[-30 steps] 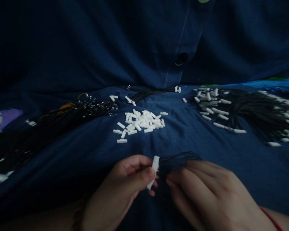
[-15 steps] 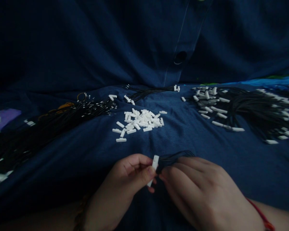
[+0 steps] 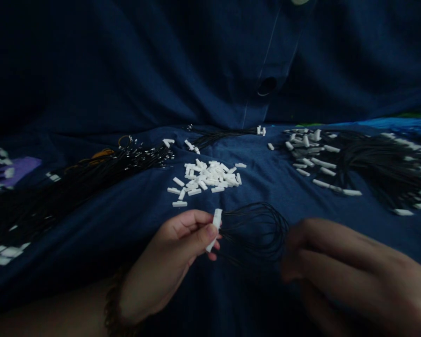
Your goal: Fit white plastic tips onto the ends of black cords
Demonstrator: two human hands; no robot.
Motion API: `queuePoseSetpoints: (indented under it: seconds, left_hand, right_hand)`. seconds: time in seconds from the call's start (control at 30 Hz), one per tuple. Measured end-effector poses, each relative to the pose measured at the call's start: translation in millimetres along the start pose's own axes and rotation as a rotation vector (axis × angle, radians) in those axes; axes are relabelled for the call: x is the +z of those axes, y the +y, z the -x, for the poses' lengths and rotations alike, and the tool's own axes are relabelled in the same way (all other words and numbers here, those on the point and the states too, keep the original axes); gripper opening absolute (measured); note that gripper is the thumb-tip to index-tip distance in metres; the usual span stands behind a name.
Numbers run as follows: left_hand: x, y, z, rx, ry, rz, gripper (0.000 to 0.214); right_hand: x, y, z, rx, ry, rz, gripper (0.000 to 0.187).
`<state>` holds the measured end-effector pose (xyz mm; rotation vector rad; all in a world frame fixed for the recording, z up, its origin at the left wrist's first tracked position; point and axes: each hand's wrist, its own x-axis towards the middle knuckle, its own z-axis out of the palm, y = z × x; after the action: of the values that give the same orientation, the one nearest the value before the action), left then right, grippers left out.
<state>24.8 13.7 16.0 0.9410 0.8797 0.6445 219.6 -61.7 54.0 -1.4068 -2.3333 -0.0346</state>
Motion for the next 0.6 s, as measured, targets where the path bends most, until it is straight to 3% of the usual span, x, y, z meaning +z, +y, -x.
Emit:
queuePoseSetpoints:
  seconds: [0.07,0.23,0.47,0.6]
  left_hand:
    - [0.4,0,0,0.006,0.014,-0.014,0.009]
    - [1.9,1,1,0.021,0.021,-0.016,0.007]
    - [0.9,1,0,0.024,-0.001,-0.022,0.007]
    - [0.3,0,1,0.013,0.009,-0.020,0.007]
  right_hand:
    - [10,-4,3,-0.033,-0.071,-0.042,0.025]
    - [27,-13,6,0.032,-0.103,-0.092,0.024]
    - [21,-8,1,0.080,-0.169,-0.226,0.024]
    - [18,-7,-2,0.139,-0.128,-0.266,0.022]
